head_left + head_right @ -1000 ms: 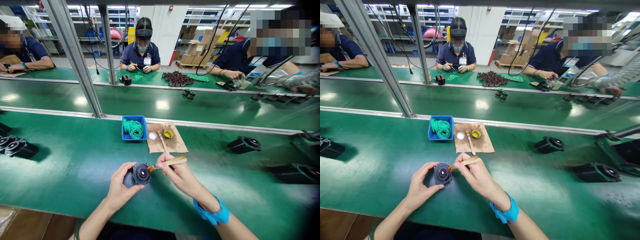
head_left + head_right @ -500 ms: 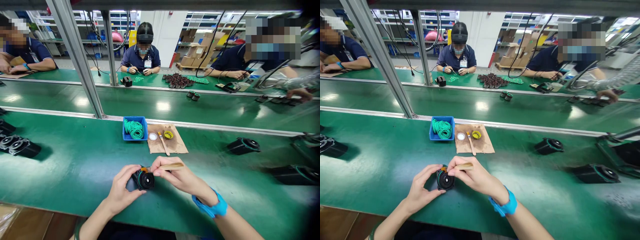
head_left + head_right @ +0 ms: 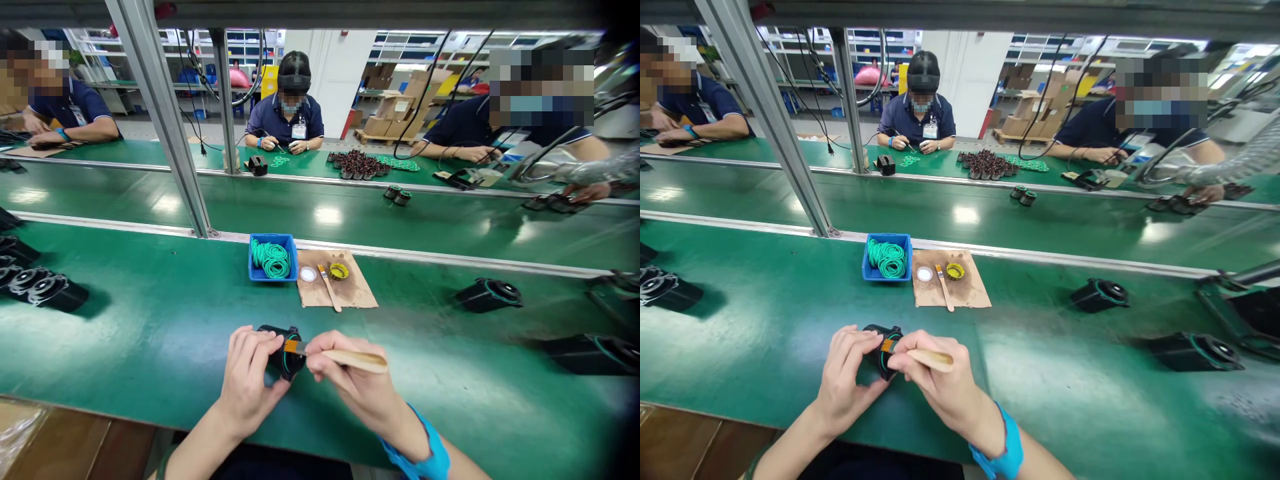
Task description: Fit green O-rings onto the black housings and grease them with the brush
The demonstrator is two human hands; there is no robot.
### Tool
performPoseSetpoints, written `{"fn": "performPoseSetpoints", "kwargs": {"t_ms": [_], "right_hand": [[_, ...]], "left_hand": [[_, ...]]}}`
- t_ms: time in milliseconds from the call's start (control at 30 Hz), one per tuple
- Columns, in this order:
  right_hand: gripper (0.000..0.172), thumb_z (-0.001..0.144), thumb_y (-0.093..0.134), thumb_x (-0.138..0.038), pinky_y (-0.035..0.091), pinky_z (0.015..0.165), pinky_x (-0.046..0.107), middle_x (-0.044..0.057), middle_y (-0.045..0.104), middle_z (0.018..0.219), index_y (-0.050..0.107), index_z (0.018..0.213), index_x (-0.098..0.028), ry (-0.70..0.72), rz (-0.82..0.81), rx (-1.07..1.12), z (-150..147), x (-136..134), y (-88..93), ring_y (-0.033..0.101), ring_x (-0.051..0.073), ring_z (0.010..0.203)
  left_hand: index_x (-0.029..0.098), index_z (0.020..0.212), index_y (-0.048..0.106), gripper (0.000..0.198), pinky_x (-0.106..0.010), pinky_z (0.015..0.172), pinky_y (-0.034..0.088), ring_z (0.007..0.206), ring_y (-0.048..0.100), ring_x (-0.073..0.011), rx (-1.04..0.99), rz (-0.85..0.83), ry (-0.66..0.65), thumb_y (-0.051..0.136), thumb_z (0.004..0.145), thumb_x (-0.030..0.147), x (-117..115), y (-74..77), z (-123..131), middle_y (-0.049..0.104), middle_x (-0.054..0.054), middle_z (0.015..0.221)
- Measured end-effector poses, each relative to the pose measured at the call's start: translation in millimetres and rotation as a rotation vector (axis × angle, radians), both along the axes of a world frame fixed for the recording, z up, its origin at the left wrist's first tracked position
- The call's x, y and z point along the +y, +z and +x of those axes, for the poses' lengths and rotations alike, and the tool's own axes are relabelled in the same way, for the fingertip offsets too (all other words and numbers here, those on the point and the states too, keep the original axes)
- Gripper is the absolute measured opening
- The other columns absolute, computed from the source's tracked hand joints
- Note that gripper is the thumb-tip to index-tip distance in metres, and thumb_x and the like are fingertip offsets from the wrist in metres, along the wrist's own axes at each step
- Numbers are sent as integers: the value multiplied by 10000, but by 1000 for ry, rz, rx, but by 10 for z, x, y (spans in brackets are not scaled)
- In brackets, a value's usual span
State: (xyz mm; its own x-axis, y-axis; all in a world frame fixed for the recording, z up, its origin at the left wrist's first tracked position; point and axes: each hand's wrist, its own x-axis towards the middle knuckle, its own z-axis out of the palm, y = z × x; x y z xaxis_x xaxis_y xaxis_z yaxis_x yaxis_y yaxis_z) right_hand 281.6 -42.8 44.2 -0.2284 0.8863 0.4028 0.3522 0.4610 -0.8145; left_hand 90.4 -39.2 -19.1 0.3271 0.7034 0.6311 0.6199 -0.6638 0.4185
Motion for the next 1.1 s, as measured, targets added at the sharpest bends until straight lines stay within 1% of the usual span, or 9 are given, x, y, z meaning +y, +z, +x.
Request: {"fn": "performPoseSetpoints", "kwargs": {"t_ms": [200, 367, 467, 633, 700, 800, 933, 1033, 1100], "right_hand": [[251, 969, 539, -374, 493, 571, 211, 11, 679, 670, 616, 800, -205, 131, 71, -85, -28, -103, 93, 622, 119, 550], [245, 975, 529, -354, 484, 575, 211, 11, 666, 675, 603, 798, -201, 176, 82, -68, -24, -67, 101, 608, 117, 563], [271, 984, 507, -353, 484, 574, 213, 13, 664, 673, 616, 787, -202, 133, 100, -80, -9, 11, 104, 606, 114, 558], [397, 992, 453, -432, 465, 514, 228, 14, 619, 604, 627, 716, -206, -17, 78, -109, 25, 119, 88, 584, 121, 521], [412, 994, 446, -440, 464, 510, 234, 20, 626, 609, 630, 710, -206, -23, 85, -109, 20, 120, 85, 578, 120, 514], [393, 1000, 453, -399, 468, 533, 223, 20, 650, 646, 618, 698, -210, 31, 131, -124, -14, 82, 84, 583, 110, 521], [248, 997, 483, -334, 465, 552, 222, 16, 655, 675, 601, 824, -200, 153, 198, -129, -57, 15, 44, 588, 115, 549], [226, 1009, 451, -294, 437, 540, 259, 25, 640, 657, 574, 853, -187, 237, 330, -203, -57, -28, -23, 557, 131, 534], [242, 1017, 421, -279, 418, 534, 277, 29, 633, 647, 561, 843, -186, 272, 397, -252, -43, -53, -71, 540, 140, 530]], "left_hand": [[202, 1172, 509, 395, -474, 953, 426, 948, 661, -268, 31, 8, 2, 662, 818, 287, 2, 22, -27, 694, -103, 1027], [193, 1177, 494, 427, -480, 942, 428, 951, 654, -266, 24, -15, -5, 680, 797, 252, -6, 18, -25, 679, -104, 1025], [204, 1179, 492, 423, -489, 948, 432, 957, 654, -265, 32, -22, -11, 668, 796, 228, -16, 35, -23, 681, -97, 1028], [205, 1157, 502, 372, -487, 946, 436, 936, 659, -261, 19, 12, -9, 637, 811, 210, -21, 83, -11, 677, -93, 983], [190, 1153, 506, 372, -485, 951, 427, 935, 657, -259, 30, 19, -12, 638, 806, 190, -21, 87, -12, 675, -95, 980], [179, 1152, 508, 399, -479, 956, 416, 952, 650, -260, 41, 1, -15, 658, 783, 173, -18, 73, -22, 670, -93, 1003], [192, 1158, 505, 457, -475, 938, 424, 927, 639, -257, -3, -42, -15, 709, 748, 193, -3, 49, -34, 665, -85, 1015], [202, 1140, 523, 481, -423, 833, 484, 882, 624, -252, -71, -96, -9, 741, 710, 198, 8, 58, -36, 657, -76, 981], [203, 1114, 546, 489, -367, 741, 511, 845, 618, -238, -124, -167, 9, 741, 669, 148, 10, 78, -34, 642, -58, 933]]}}
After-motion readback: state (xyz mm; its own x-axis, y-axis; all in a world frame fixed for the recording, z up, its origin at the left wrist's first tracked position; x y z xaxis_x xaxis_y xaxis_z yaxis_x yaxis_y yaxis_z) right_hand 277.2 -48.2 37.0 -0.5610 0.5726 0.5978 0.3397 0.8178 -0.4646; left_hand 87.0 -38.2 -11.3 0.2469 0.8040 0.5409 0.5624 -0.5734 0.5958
